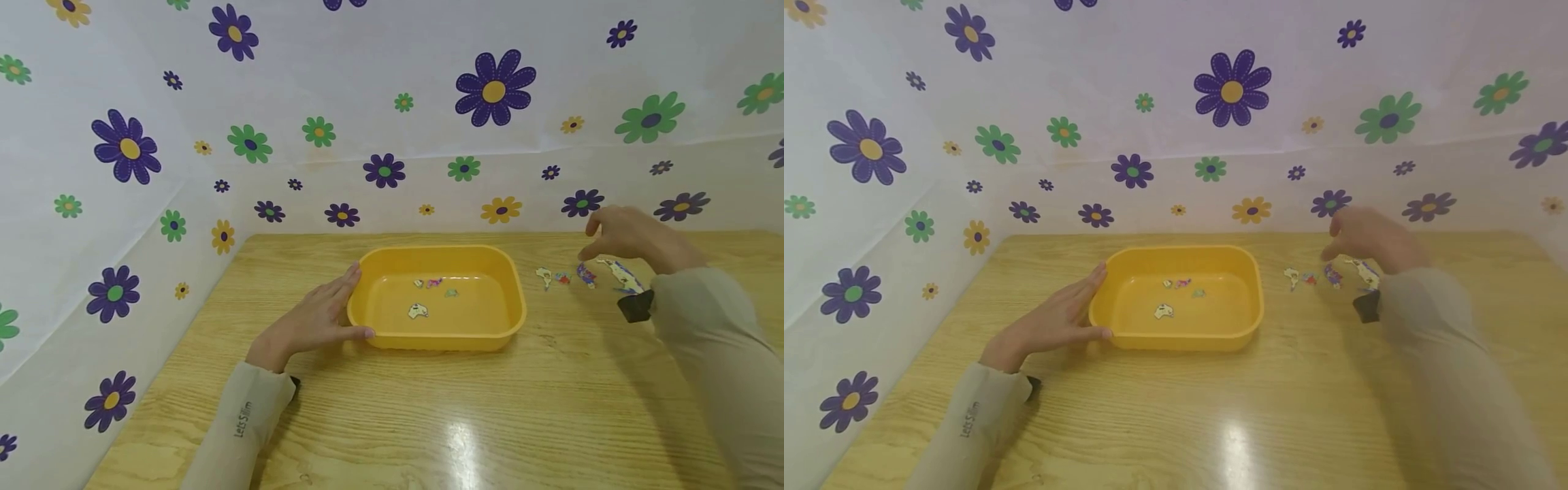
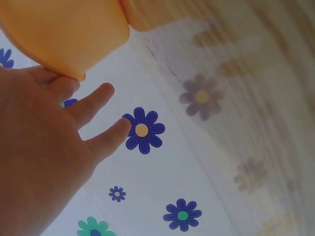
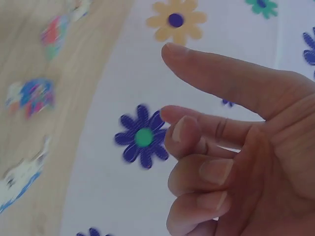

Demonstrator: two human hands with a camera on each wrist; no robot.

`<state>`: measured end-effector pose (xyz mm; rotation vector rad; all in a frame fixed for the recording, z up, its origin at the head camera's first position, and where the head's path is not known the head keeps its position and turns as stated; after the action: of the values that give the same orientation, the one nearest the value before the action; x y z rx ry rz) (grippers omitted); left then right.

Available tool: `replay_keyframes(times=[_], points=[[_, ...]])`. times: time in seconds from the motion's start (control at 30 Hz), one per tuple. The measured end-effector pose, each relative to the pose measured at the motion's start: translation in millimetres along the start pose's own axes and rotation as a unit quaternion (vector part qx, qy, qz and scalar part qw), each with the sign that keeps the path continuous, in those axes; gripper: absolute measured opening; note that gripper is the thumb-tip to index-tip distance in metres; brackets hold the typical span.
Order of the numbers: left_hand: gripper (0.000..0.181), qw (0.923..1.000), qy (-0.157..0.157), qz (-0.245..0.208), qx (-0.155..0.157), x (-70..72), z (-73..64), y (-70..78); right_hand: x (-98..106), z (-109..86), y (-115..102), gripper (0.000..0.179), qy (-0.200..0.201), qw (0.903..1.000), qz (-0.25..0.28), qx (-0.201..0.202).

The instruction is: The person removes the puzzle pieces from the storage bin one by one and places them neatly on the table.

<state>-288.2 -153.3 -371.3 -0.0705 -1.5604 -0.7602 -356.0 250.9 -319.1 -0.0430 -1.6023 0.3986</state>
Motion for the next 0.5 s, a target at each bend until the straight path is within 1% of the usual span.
replay_keyframes(times=[0.13,0.5], points=[[0.115,1.0,-0.003,0.0,0.002,-0.4,-0.1,-0.2,6,6.3,-18,0.044,0.017,0.9997,0.007,0.018],[0.116,1.0,-0.003,0.001,0.004,-1.0,0.7,-2.5,13,21.3,-74,0.035,0.037,0.9956,0.063,0.058]])
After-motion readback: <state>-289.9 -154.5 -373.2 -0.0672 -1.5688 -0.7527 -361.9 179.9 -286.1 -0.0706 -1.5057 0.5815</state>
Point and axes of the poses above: each hand's wrist, its own z-axis towards the middle knuckle, its own x-axis out of the back of the hand, y = z × x, the point moved 10 cm from there along z, towards the middle knuckle, and after that the axes turned 9 degrees about y, right-handed, at the moved point
